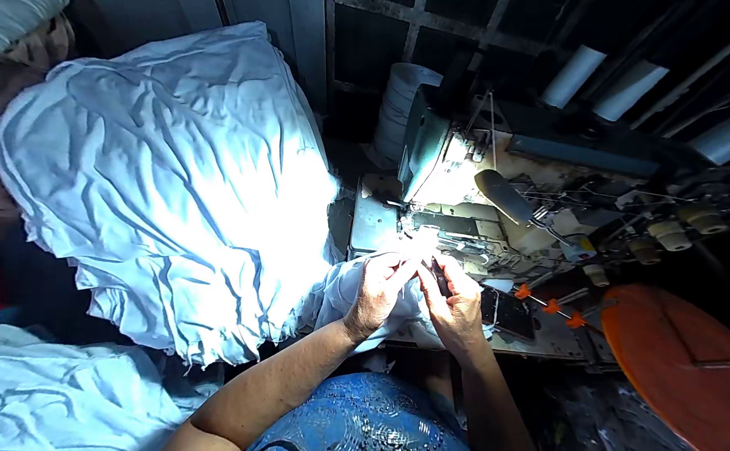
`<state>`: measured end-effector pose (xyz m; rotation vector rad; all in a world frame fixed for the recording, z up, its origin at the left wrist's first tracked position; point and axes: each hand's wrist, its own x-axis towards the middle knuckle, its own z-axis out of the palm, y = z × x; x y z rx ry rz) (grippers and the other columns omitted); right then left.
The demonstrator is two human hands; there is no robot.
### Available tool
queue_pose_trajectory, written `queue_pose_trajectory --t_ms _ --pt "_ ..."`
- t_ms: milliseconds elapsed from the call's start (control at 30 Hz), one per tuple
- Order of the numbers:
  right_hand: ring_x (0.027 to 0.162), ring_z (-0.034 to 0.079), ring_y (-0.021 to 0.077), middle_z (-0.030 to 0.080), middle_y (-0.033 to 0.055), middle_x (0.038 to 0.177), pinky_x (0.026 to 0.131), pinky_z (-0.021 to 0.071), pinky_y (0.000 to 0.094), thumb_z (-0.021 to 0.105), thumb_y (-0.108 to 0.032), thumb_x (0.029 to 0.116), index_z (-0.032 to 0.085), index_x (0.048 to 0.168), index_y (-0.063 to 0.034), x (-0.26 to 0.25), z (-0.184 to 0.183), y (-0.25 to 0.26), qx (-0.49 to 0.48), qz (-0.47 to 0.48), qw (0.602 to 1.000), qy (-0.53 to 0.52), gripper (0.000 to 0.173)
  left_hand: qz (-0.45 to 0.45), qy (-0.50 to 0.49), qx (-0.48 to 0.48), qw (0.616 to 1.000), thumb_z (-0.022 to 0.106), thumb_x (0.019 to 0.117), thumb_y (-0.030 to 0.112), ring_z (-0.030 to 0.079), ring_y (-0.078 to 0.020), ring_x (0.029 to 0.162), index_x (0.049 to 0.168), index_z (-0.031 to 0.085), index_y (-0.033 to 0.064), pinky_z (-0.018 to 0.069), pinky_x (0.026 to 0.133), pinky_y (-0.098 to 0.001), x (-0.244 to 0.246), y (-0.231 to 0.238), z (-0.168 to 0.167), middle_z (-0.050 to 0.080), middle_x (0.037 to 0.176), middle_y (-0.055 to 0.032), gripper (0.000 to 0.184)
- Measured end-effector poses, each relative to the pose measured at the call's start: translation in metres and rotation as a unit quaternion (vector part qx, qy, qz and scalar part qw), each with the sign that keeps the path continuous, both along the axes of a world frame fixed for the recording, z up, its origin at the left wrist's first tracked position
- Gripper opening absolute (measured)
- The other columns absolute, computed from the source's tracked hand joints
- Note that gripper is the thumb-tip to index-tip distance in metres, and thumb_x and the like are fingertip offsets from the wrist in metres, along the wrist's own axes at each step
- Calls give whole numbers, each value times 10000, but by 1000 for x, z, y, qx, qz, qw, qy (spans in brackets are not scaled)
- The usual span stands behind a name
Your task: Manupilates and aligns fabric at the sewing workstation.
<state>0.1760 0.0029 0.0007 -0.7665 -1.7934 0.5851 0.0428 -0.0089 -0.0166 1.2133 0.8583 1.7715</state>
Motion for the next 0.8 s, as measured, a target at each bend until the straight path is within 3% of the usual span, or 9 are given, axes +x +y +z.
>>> queue_pose_trajectory --t_ms 133,333,433,533,600,667,800 --pt "701 617 -19 683 54 802 692 529 125 591 -54 955 690 1012 103 -4 -2 0 -1 -24 1000 20 195 -3 20 9 1000 546 971 -11 701 -43 844 928 705 28 598 834 -262 0 -5 2 722 867 40 170" --pt "699 625 -20 694 69 795 696 528 115 611 -64 945 700 996 110 -4 -1 0 34 -44 998 3 202 7 40 29 999 551 970 0 683 -22 816 917 716 25 582 801 -236 0 -3 0 713 850 48 175" --pt "552 530 -29 608 -49 686 526 468 137 568 -32 961 660 955 23 -1 2 1 -103 51 985 125 107 29 24 37 999 537 947 -4 675 -4 812 859 720 52 574 814 -231 -2 -4 -1 704 820 72 211" --pt "447 494 -1 571 -53 589 434 436 150 417 6 992 615 865 -51 2 10 4 -245 116 909 318 242 -6 -61 34 998 469 960 -22 742 -124 879 903 728 43 617 880 -342 0 -5 -3 757 888 -6 273" --pt "437 478 10 541 -44 570 435 425 153 369 -15 1017 606 855 -61 0 6 5 -247 109 884 381 291 -6 -48 21 999 475 958 -25 739 -113 868 909 725 30 618 866 -325 3 -6 -2 753 879 -1 260" --pt "442 477 -1 545 -51 577 436 422 143 361 -9 1012 598 874 -64 -1 0 3 -230 100 894 370 279 20 -12 19 1000 495 955 -31 720 -70 848 896 716 5 606 850 -281 4 -7 -2 735 850 11 232" --pt "448 494 -6 569 -53 592 437 433 136 372 -9 1025 608 904 -68 5 -4 0 -225 120 890 377 271 22 20 32 999 504 964 -43 724 -94 928 942 727 -45 597 904 -289 -1 -4 -5 751 920 -42 224"
